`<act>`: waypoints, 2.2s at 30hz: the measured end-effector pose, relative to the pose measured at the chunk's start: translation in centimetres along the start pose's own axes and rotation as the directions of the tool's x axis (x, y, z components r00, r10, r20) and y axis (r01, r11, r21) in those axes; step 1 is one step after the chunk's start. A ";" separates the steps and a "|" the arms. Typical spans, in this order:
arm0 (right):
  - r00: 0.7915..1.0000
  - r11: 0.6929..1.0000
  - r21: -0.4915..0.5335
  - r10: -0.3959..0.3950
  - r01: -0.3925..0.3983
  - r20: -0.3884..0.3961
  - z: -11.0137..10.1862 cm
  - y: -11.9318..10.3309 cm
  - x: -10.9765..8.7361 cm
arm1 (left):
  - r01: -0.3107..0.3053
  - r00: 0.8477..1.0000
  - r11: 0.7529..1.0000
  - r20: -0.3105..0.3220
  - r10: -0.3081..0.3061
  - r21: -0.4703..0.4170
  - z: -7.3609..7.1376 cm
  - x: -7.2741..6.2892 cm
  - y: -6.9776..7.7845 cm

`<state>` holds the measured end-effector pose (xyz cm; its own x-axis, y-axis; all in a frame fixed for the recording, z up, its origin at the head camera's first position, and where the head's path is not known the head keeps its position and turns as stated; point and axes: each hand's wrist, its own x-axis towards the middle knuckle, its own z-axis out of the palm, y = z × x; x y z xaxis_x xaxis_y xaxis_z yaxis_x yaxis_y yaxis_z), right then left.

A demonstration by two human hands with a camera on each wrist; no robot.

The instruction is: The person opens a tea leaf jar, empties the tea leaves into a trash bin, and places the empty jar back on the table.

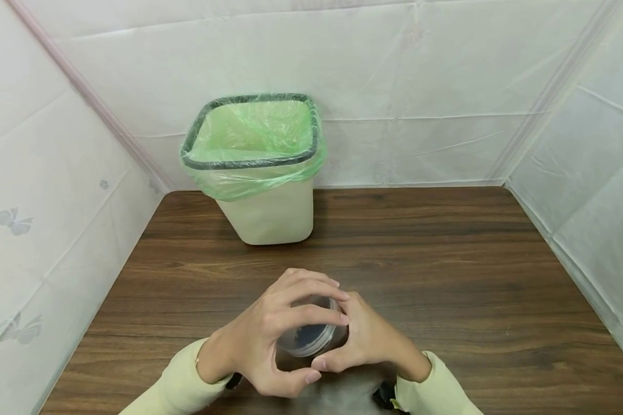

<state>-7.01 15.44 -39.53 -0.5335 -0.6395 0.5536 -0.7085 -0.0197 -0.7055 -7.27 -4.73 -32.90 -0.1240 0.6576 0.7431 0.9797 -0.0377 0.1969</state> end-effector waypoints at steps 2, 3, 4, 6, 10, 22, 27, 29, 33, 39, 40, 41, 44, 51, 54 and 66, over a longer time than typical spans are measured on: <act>1.000 1.000 -0.010 -0.009 0.009 0.011 -0.1 -0.1 0.0 | -0.009 1.000 1.000 0.002 0.009 -0.009 0.0 0.1 0.1; 1.000 1.000 -0.007 -0.019 0.019 0.019 -0.1 -0.1 0.0 | -0.012 1.000 1.000 0.002 0.012 -0.011 0.1 0.1 0.1; 0.999 0.999 -0.008 -0.031 0.032 0.027 -0.1 -0.1 0.0 | -0.016 1.000 1.000 0.001 0.016 -0.014 0.1 0.1 0.1; 0.997 0.998 0.031 -0.049 0.048 0.051 0.0 -0.1 0.2 | -0.020 1.000 1.000 -0.002 0.020 -0.020 0.2 0.1 0.0; 0.993 0.990 0.127 -0.069 0.056 0.097 0.1 0.0 0.6 | -0.019 1.000 0.999 -0.006 0.019 -0.030 0.4 -0.2 -0.1; 0.994 0.981 0.192 -0.012 -0.009 0.108 0.3 0.4 0.3 | -0.001 1.000 0.999 -0.026 0.000 -0.034 0.9 -0.7 -0.5; 0.995 0.982 0.174 0.059 -0.073 0.082 0.2 0.3 0.1 | 0.041 0.998 0.999 -0.052 -0.042 -0.027 1.0 -0.8 -0.4; 0.995 0.982 0.167 0.080 -0.090 0.063 0.1 0.2 0.1 | 0.055 0.996 0.998 -0.064 -0.056 -0.018 1.1 -0.8 -0.5; 0.996 0.990 0.103 0.093 -0.094 0.014 0.1 0.0 0.0 | 0.084 0.992 0.996 -0.093 -0.084 -0.001 1.4 -0.9 -0.5; 0.984 0.984 -0.078 0.154 -0.162 -0.092 0.4 -0.5 0.1 | 0.168 0.973 0.986 -0.161 -0.164 0.012 2.0 -1.2 -0.7; 0.981 0.979 -0.106 0.164 -0.175 -0.106 0.4 -0.6 0.1 | 0.182 0.969 0.983 -0.173 -0.177 0.014 2.1 -1.2 -0.7; 0.978 0.974 -0.127 0.171 -0.185 -0.117 0.5 -0.6 0.1 | 0.198 0.965 0.980 -0.181 -0.192 0.014 2.2 -1.3 -0.7; 0.973 0.965 -0.160 0.185 -0.206 -0.138 0.6 -0.7 0.0 | 0.227 0.956 0.974 -0.197 -0.220 0.014 2.4 -1.4 -0.7; 0.969 0.962 -0.159 0.198 -0.220 -0.146 0.6 -0.6 0.0 | 0.249 0.952 0.968 -0.189 -0.241 0.016 2.5 -1.5 -0.7; 0.971 0.963 -0.162 0.191 -0.213 -0.145 0.6 -0.5 0.0 | 0.253 0.952 0.967 -0.182 -0.246 0.018 2.5 -1.5 -0.7; 0.961 0.955 -0.147 0.237 -0.257 -0.141 0.5 -0.6 -0.1 | 0.302 0.949 0.953 -0.098 -0.299 0.020 2.0 -1.7 -0.6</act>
<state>-6.31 15.12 -39.43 -0.7458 -0.5113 0.4271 -0.6073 0.2582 -0.7513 -7.38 -4.37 -35.55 -0.4263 0.5613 0.7094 0.8993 0.1780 0.3996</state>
